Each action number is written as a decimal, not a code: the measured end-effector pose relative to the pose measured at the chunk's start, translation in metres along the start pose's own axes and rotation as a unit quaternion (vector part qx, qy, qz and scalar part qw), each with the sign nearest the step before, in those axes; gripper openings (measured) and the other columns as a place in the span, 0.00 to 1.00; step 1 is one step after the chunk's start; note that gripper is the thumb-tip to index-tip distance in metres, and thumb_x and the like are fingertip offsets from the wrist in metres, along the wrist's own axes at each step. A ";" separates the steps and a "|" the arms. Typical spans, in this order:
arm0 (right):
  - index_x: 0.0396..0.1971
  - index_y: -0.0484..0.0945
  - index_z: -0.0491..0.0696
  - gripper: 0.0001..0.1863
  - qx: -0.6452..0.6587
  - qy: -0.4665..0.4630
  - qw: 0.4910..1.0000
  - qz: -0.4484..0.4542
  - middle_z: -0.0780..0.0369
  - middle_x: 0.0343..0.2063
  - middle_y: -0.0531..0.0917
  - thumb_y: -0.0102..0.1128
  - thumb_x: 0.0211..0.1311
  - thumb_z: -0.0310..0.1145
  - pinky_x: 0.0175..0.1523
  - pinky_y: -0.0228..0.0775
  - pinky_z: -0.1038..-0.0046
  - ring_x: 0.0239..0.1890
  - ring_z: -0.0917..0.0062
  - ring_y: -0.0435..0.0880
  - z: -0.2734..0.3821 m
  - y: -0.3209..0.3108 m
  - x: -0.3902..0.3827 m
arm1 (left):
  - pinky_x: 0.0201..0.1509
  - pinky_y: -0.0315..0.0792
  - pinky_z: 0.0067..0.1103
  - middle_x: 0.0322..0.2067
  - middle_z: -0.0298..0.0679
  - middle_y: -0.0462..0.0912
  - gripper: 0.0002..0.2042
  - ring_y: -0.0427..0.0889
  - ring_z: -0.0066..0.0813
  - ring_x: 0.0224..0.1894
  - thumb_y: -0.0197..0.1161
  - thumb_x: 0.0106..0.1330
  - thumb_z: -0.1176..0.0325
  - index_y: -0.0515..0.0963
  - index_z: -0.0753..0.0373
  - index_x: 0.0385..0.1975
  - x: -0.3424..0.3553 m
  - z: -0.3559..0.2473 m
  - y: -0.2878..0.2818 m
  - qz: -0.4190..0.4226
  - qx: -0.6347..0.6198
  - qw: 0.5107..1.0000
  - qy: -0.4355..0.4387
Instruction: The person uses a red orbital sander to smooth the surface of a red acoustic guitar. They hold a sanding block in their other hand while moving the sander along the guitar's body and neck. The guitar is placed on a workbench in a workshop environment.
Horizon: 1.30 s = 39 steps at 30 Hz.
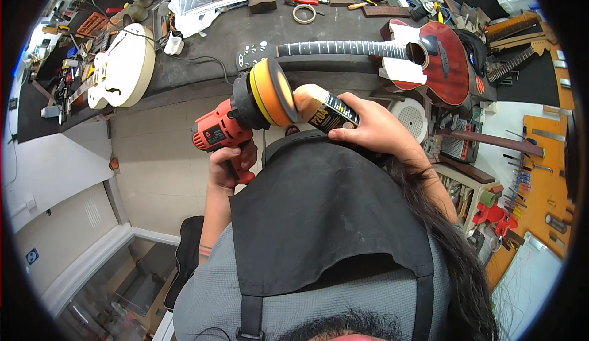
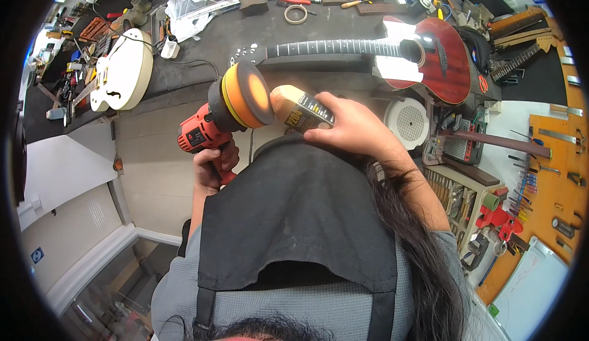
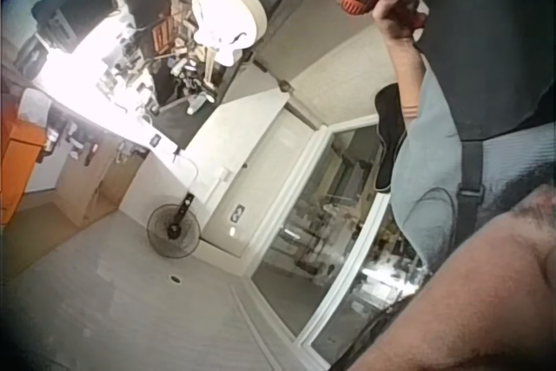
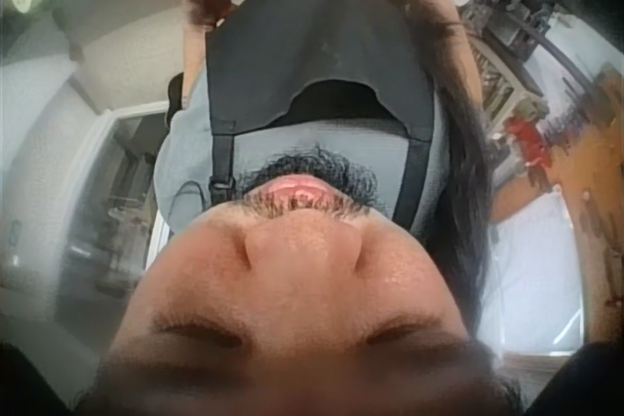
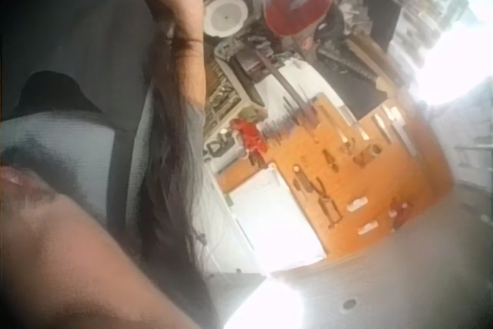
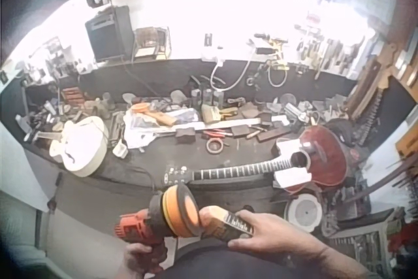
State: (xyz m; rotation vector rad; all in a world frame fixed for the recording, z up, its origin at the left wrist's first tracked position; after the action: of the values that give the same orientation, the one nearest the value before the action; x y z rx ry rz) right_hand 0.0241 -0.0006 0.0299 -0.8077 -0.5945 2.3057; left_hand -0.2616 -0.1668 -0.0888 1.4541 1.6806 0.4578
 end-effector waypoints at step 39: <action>0.76 0.73 0.45 0.32 0.354 0.103 0.930 -0.010 0.61 0.54 0.87 0.71 0.80 0.43 0.53 0.86 0.72 0.45 0.75 0.92 -0.347 -0.166 0.090 | 0.45 0.79 0.29 0.31 0.34 0.88 0.12 0.84 0.22 0.35 0.72 0.67 0.69 0.88 0.69 0.46 0.181 -0.055 0.075 -0.390 0.557 0.733 -0.021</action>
State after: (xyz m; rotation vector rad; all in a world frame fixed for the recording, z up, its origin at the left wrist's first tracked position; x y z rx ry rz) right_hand 0.2676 0.2490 -0.1562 -0.6572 0.3204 2.1382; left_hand -0.2515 0.0352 -0.0658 1.2104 2.4405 -1.2538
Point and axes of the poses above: each hand's wrist, its own x-axis towards the middle knuckle, its own y-axis out of the palm, z = x × y, the point moved 7 cm from there along x, towards the middle knuckle
